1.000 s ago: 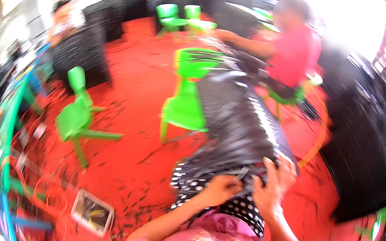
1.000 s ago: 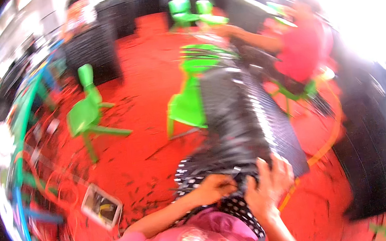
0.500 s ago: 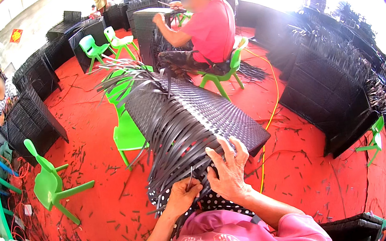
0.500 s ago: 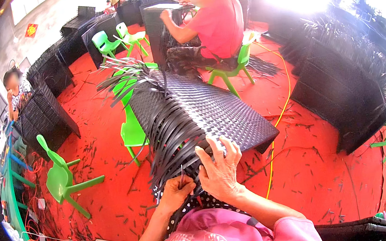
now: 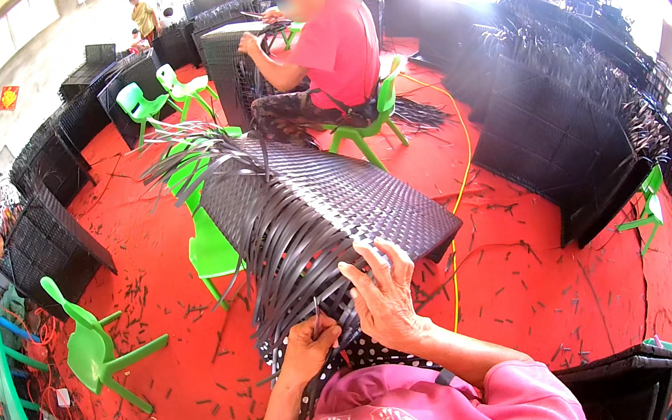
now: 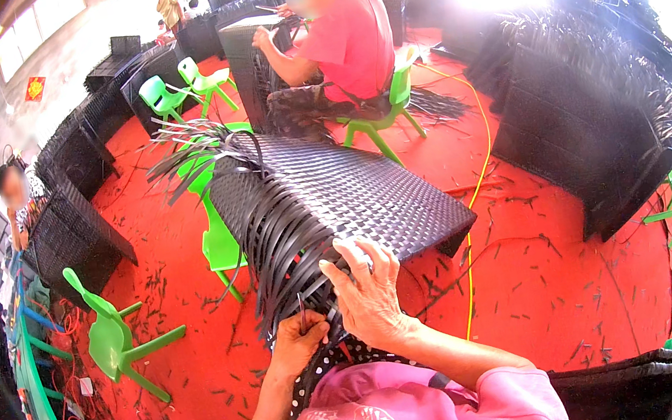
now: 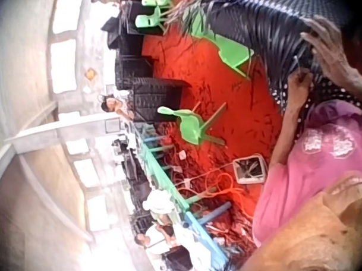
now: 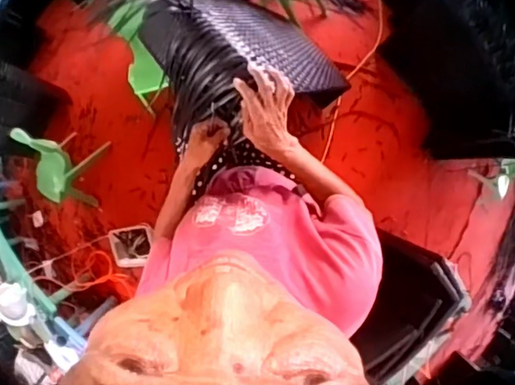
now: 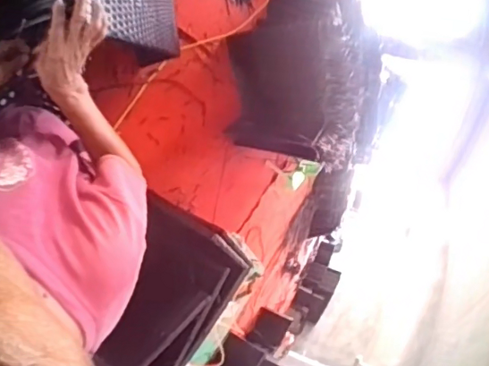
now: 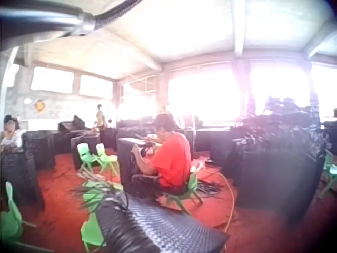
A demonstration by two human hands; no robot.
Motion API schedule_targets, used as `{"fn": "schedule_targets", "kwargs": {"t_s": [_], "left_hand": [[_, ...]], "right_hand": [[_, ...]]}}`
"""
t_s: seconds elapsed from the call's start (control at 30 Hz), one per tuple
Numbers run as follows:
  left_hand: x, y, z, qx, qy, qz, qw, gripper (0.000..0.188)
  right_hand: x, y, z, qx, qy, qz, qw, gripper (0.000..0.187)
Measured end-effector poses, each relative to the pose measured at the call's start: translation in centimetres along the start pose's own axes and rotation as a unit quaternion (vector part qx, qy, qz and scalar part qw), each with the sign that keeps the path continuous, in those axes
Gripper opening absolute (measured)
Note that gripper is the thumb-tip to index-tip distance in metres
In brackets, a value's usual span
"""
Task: The person weaves a black plastic basket by hand, interlacing flexible black strips through a grid-like frame. They use a metal tool to push and tighten the strips into place while seated on the floor.
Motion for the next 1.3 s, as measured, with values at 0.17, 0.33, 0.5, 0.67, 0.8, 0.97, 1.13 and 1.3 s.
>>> {"fn": "schedule_targets", "kwargs": {"t_s": [0.17, 0.33, 0.5, 0.67, 0.8, 0.97, 1.13, 1.3], "left_hand": [[0.1, 0.2, 0.2, 0.027, 0.015, 0.001, 1.000, 0.005], [0.0, 0.1, 0.3, 0.027, 0.003, 0.009, 1.000, 0.005], [0.1, -0.1, 0.8, 0.052, -0.063, -0.013, 0.997, 0.006], [1.1, -2.2, -0.5, -0.030, -0.052, -0.027, 0.998, 0.009], [3.3, -3.7, -1.6, -0.033, -0.133, -0.035, 0.990, 0.012], [7.3, -4.2, -1.6, 0.071, -0.147, -0.040, 0.986, 0.011], [9.7, -3.3, -0.2, 0.070, -0.157, -0.060, 0.983, 0.009], [11.4, -4.2, -1.0, 0.016, -0.107, -0.059, 0.992, 0.007]], "right_hand": [[0.0, 0.0, -0.2, -0.008, 0.000, 0.021, 1.000, 0.048], [-0.2, -0.2, -0.1, -0.029, 0.004, 0.026, 0.999, 0.049], [-0.3, -0.5, 0.1, -0.045, 0.005, 0.027, 0.999, 0.042], [-0.3, -1.3, 1.0, -0.128, -0.013, 0.071, 0.989, 0.036], [-0.1, -5.4, 3.2, -0.136, -0.001, 0.137, 0.981, 0.022], [1.1, -5.4, -0.9, -0.139, -0.103, 0.004, 0.985, 0.011], [3.1, 0.4, -6.5, -0.167, -0.243, -0.195, 0.935, 0.032], [4.3, 4.2, -9.6, -0.180, -0.312, -0.317, 0.877, 0.029]]}}
Point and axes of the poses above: each hand's wrist, its own x-axis away from the middle knuckle, its own y-axis out of the palm, z = x × y, the point moved 6 cm from there along -x, towards the middle knuckle, and after that the axes turned 4 degrees about x, right-handed, at the moved point
